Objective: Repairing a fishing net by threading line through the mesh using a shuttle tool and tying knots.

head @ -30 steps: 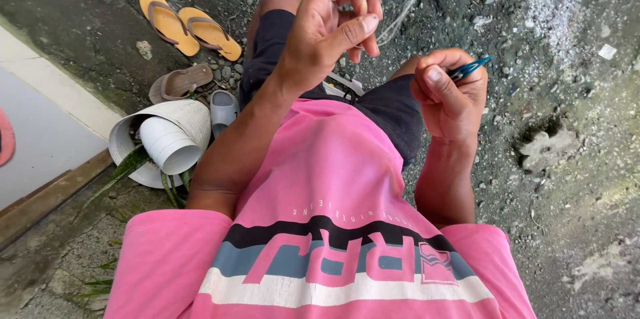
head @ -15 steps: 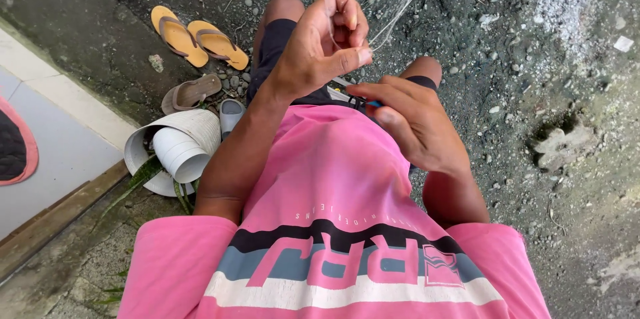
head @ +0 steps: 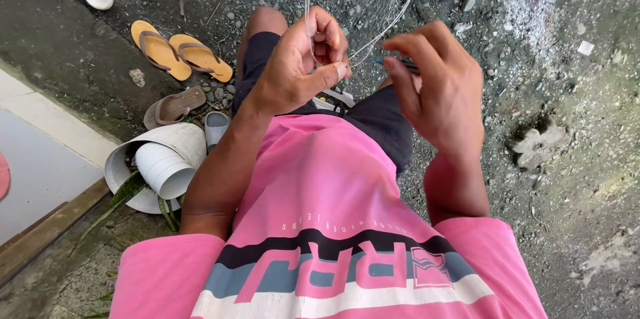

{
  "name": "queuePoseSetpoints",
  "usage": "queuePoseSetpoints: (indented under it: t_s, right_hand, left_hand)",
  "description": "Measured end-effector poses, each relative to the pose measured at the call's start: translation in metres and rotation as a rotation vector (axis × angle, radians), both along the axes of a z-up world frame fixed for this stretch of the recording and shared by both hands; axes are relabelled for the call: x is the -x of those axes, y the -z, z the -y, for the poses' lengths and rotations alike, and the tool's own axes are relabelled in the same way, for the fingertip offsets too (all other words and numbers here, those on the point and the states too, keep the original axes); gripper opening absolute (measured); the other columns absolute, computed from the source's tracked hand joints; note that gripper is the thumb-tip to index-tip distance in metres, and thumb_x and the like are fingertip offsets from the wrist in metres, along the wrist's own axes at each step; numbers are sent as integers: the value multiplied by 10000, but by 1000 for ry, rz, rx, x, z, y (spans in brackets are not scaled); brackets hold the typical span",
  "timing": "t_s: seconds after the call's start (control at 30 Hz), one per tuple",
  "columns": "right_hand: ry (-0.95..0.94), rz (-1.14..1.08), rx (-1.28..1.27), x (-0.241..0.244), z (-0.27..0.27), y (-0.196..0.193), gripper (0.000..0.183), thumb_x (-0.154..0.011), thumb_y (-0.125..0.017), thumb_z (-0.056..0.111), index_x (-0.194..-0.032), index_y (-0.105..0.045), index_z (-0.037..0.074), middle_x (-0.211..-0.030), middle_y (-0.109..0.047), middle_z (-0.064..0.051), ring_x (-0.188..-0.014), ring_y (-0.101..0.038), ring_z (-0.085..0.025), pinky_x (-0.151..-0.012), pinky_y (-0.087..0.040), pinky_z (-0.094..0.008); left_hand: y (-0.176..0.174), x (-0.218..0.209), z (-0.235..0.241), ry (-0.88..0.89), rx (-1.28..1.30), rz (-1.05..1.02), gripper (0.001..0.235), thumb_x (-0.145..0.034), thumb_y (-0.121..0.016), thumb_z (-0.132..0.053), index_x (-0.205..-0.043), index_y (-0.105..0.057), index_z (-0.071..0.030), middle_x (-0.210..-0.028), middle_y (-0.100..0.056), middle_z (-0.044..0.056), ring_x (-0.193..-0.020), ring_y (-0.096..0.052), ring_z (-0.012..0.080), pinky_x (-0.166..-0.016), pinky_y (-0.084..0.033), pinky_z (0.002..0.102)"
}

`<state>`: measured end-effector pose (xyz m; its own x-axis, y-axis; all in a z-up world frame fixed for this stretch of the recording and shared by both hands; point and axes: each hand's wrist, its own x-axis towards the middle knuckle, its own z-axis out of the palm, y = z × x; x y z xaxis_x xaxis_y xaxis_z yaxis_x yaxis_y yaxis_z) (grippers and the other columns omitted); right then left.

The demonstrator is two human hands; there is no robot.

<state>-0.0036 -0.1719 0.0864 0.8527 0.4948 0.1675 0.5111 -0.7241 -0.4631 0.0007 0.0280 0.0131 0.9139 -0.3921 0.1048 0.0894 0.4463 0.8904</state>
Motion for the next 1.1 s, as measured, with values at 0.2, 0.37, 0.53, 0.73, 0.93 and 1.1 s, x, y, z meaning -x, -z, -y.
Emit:
queuePoseSetpoints:
  t_s: [0.2, 0.37, 0.53, 0.73, 0.93, 1.1]
  right_hand:
    - [-214, -278, -137, 41, -20, -15, 282, -1001, -388, 179, -999, -599, -8, -877, -575, -140, -774, -546, -295, -687, -431, -380]
    - [-275, -206, -180, 50, -25, 4, 236, -997, -439, 90, -1150, -566, -39, -924, -567, -146, -765, -522, -290, -674, -443, -371]
    - [-291, -179, -139, 47, -26, 8, 234, -998, -450, 94, -1163, -568, -24, -953, -562, -139, -767, -523, -284, -642, -450, -365]
    - [-292, -310, -203, 25, -12, 3, 283, -1000, -412, 177, -1108, -621, 20, -1034, -571, -166, -901, -594, -312, -778, -469, -393]
    - [-27, 119, -257, -15, -11, 1, 88, -1006, -601, 11, -970, -629, -64, -896, -562, -170, -783, -543, -289, -666, -433, -365]
    - [-345, 222, -344, -42, -6, 19, 105, -957, -613, 27, -871, -616, -32, -829, -585, -173, -669, -500, -288, -629, -393, -384]
  left_hand:
    - [2, 1, 4, 23, 6, 3, 233, -874, -591, -65, -934, -373, -121, -858, -451, 26, -765, -516, 124, -724, -468, 246]
    - [0, 2, 5, 47, 24, -9, 219, -882, -570, -44, -958, -377, -114, -880, -473, 38, -805, -556, 147, -754, -469, 241]
    - [4, 1, 0, 65, 76, -67, 188, -915, -556, -88, -989, -384, -107, -924, -512, 66, -853, -628, 185, -704, -481, 212]
    - [7, 2, -2, 73, 77, -112, 185, -922, -559, -80, -990, -390, -115, -901, -513, 47, -837, -618, 151, -692, -489, 208]
    - [0, -5, -5, 113, 94, -67, 167, -932, -536, -98, -996, -381, -106, -911, -488, 45, -815, -597, 150, -700, -481, 224]
    - [-2, -14, -7, 166, 150, 20, 144, -940, -515, -112, -989, -380, -95, -918, -460, 37, -787, -582, 169, -668, -468, 242]
